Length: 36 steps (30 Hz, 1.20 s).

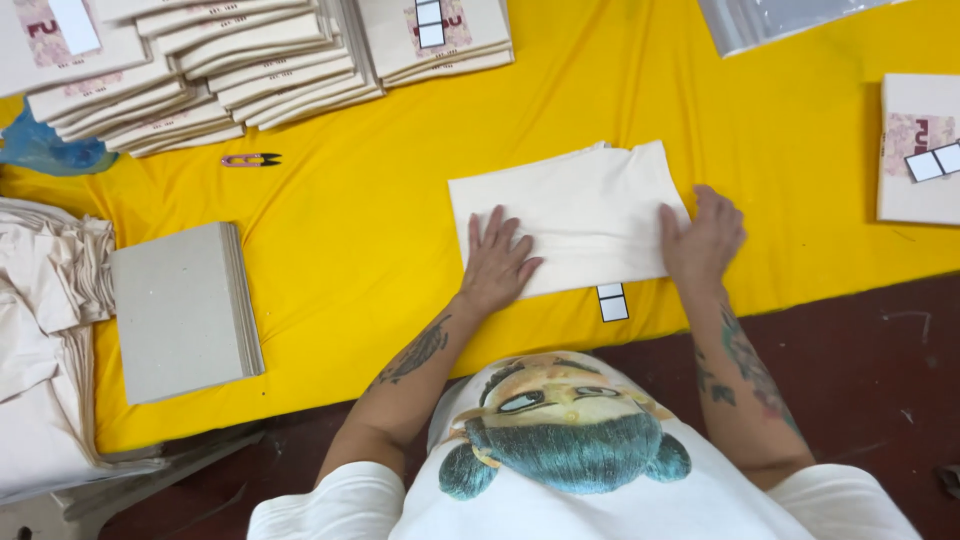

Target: Folding white t-shirts around cardboard inserts and applying labels for final packaging.

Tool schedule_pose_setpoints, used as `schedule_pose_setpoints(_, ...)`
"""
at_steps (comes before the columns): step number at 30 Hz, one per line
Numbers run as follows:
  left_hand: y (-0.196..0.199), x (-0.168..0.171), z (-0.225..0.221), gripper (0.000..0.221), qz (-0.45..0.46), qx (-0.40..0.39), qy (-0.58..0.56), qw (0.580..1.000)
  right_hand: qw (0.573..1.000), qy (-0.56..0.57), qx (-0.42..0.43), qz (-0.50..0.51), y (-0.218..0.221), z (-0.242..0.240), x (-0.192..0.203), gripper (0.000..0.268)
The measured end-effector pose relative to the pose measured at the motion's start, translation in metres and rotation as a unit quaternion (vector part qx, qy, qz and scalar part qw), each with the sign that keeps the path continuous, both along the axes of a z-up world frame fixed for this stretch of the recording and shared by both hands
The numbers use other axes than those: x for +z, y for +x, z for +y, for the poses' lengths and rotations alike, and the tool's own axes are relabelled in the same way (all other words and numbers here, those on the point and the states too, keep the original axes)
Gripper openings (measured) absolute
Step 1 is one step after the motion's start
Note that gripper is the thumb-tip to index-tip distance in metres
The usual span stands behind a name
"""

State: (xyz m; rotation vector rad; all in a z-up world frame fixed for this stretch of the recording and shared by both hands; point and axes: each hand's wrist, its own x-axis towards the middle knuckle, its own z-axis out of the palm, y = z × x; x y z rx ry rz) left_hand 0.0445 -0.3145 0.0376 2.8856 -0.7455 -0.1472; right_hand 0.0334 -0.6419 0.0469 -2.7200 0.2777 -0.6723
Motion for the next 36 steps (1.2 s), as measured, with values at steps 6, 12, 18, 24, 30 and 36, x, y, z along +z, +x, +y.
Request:
schedule_pose_setpoints(6,0.011,0.008,-0.024,0.064,0.045,-0.017,0.036,0.998,0.997,-0.058,-0.026,-0.033,0.083,-0.014,-0.093,0.025)
schedule_pose_setpoints(12,0.009,0.026,-0.027,0.065,0.065,-0.029,0.054,0.996,0.991,-0.063,-0.092,-0.069,0.086,-0.019,-0.096,0.036)
schedule_pose_setpoints(18,0.021,0.000,-0.017,0.068,0.082,-0.027,-0.041,0.995,0.983,-0.046,0.177,-0.010,0.027,0.112,-0.028,0.059)
schedule_pose_setpoints(24,0.008,0.006,0.055,0.076,0.088,0.323,-0.298,0.894,0.973,-0.004,0.168,0.159,0.019,0.111,-0.009,0.064)
schedule_pose_setpoints(30,0.017,-0.021,0.055,0.096,0.219,0.409,-0.403,0.789,0.988,0.082,0.092,0.092,0.007,0.113,-0.002,0.059)
schedule_pose_setpoints(36,0.024,0.001,0.055,0.054,0.334,0.323,-0.577,0.672,0.965,0.201,0.008,0.166,-0.016,0.093,0.019,0.049)
